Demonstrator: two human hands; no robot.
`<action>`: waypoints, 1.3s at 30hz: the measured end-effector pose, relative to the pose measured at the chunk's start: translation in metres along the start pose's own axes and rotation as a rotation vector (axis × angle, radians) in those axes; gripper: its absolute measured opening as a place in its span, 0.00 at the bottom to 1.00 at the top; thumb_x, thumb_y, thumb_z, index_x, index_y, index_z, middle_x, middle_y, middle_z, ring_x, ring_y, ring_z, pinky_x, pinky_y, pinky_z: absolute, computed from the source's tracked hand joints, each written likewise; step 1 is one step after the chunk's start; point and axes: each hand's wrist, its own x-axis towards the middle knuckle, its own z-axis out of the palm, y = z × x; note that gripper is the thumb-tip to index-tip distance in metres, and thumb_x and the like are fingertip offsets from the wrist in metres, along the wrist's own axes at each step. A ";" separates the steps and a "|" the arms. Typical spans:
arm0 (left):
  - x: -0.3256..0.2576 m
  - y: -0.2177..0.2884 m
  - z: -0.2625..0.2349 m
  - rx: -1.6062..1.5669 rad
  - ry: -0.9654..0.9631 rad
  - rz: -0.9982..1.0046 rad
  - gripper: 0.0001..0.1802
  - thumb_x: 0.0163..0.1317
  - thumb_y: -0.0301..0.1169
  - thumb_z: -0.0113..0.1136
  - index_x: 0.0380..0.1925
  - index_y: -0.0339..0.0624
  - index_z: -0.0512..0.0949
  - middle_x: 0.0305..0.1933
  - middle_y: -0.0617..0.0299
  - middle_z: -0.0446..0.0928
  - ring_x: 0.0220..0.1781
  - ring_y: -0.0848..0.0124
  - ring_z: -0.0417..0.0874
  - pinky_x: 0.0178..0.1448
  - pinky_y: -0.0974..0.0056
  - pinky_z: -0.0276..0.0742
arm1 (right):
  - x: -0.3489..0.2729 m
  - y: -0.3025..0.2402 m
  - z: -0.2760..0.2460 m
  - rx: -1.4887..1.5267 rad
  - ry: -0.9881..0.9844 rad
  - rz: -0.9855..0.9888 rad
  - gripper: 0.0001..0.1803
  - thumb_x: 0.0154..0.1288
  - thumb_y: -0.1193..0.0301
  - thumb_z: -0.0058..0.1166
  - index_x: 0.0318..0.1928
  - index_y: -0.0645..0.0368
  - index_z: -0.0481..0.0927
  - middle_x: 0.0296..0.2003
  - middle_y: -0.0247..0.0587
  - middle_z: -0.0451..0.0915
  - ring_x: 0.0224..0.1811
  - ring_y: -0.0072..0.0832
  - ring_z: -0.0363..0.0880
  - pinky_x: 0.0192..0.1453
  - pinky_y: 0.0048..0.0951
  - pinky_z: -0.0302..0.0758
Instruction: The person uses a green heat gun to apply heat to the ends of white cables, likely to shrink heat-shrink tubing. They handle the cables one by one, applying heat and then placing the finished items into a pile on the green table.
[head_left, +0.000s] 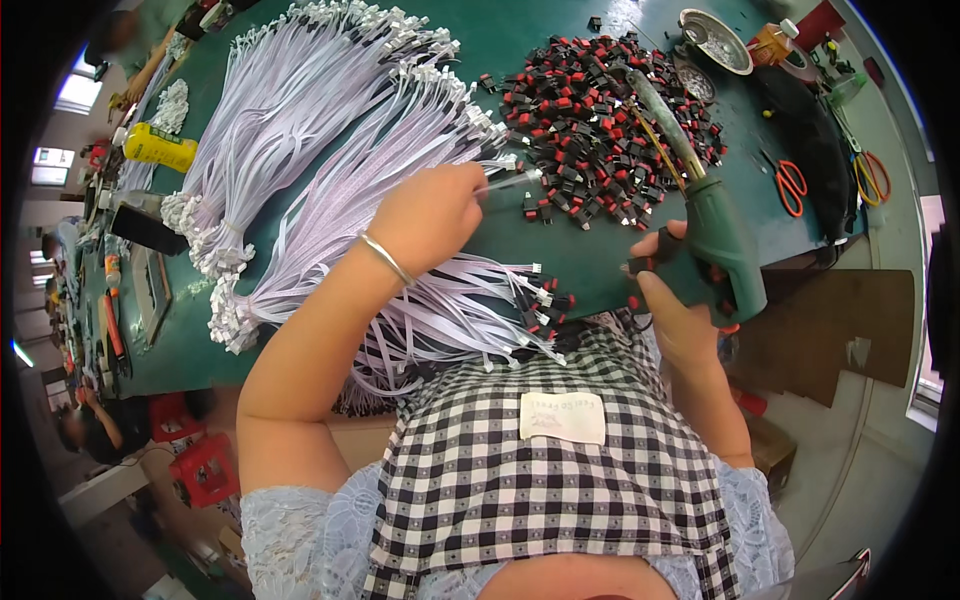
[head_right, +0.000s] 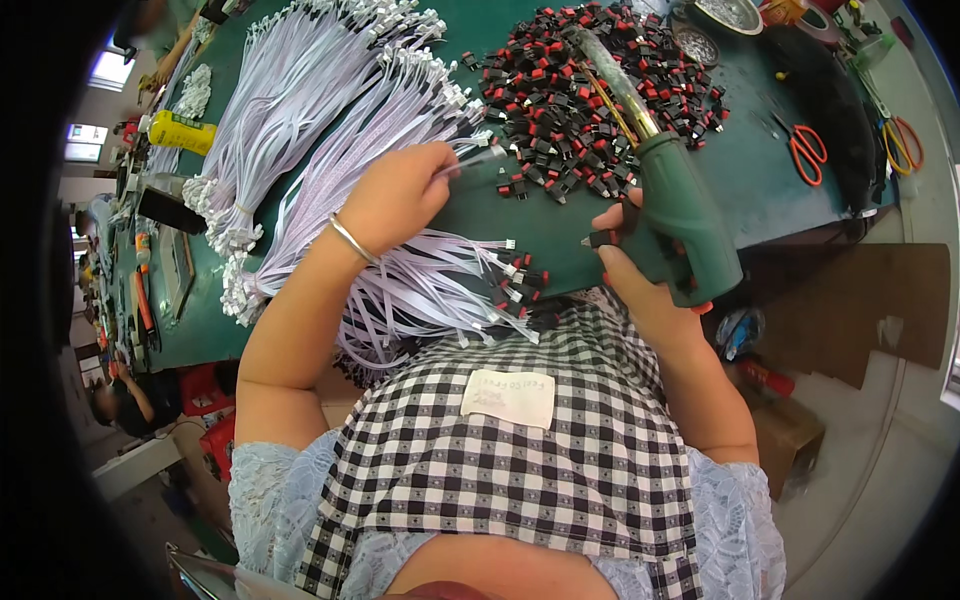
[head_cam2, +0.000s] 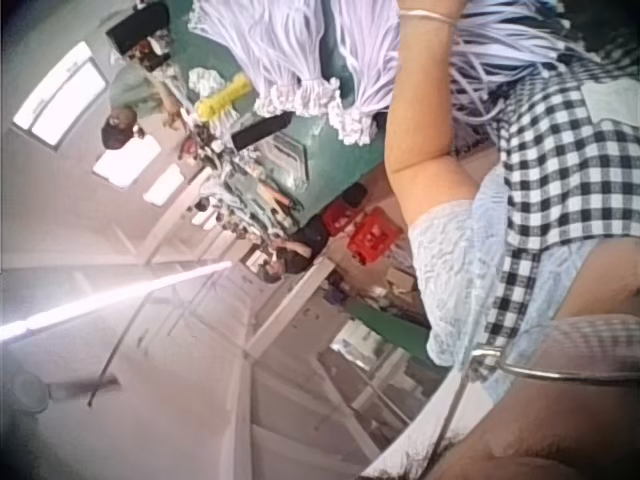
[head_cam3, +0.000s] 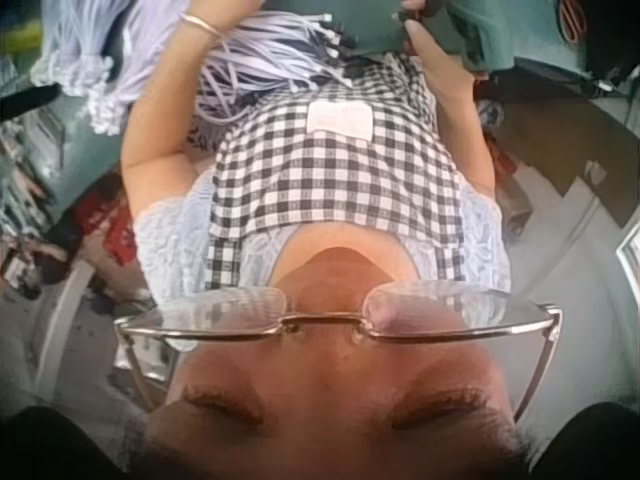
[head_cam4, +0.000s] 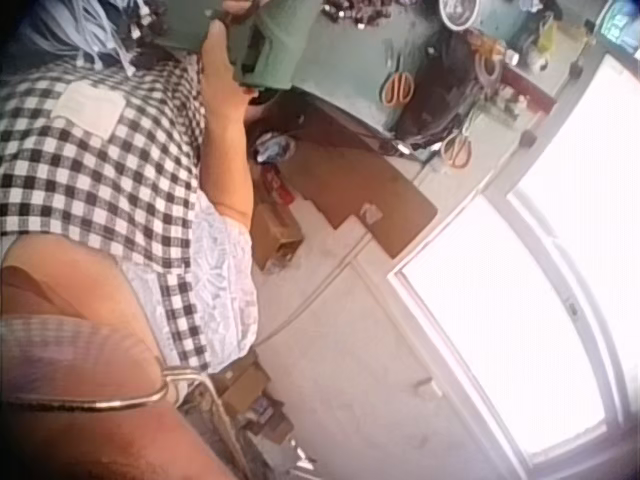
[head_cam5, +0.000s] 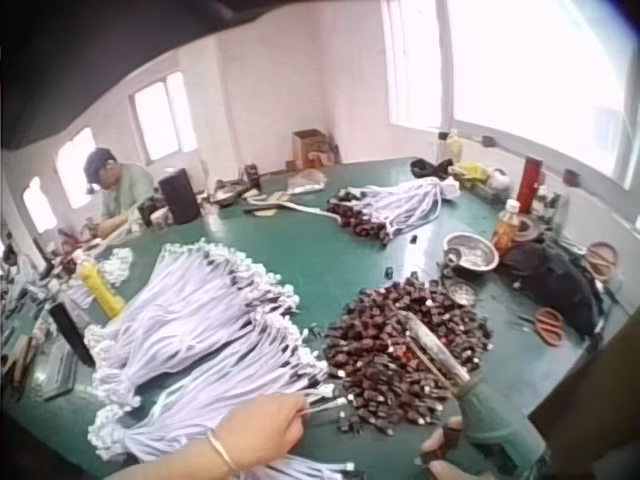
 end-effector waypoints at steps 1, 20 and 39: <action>-0.001 -0.004 -0.001 -0.009 -0.030 -0.017 0.07 0.52 0.28 0.48 0.29 0.37 0.73 0.25 0.49 0.74 0.30 0.54 0.75 0.34 0.57 0.69 | 0.000 -0.002 -0.001 0.010 -0.004 0.019 0.28 0.47 0.85 0.51 0.52 0.60 0.62 0.38 0.44 0.72 0.39 0.26 0.72 0.43 0.27 0.73; -0.041 0.042 0.003 -0.170 0.044 0.274 0.14 0.51 0.26 0.54 0.40 0.36 0.71 0.28 0.55 0.70 0.28 0.62 0.71 0.34 0.64 0.68 | 0.004 -0.002 0.017 0.202 -0.221 0.059 0.31 0.51 0.85 0.53 0.57 0.56 0.59 0.40 0.40 0.72 0.40 0.22 0.72 0.44 0.23 0.71; -0.052 0.023 0.011 -1.279 -0.283 -0.199 0.08 0.56 0.29 0.56 0.34 0.40 0.69 0.30 0.67 0.72 0.31 0.81 0.72 0.35 0.76 0.69 | 0.005 -0.002 0.053 0.394 0.033 0.413 0.24 0.56 0.72 0.56 0.51 0.56 0.61 0.34 0.37 0.71 0.35 0.24 0.71 0.39 0.27 0.72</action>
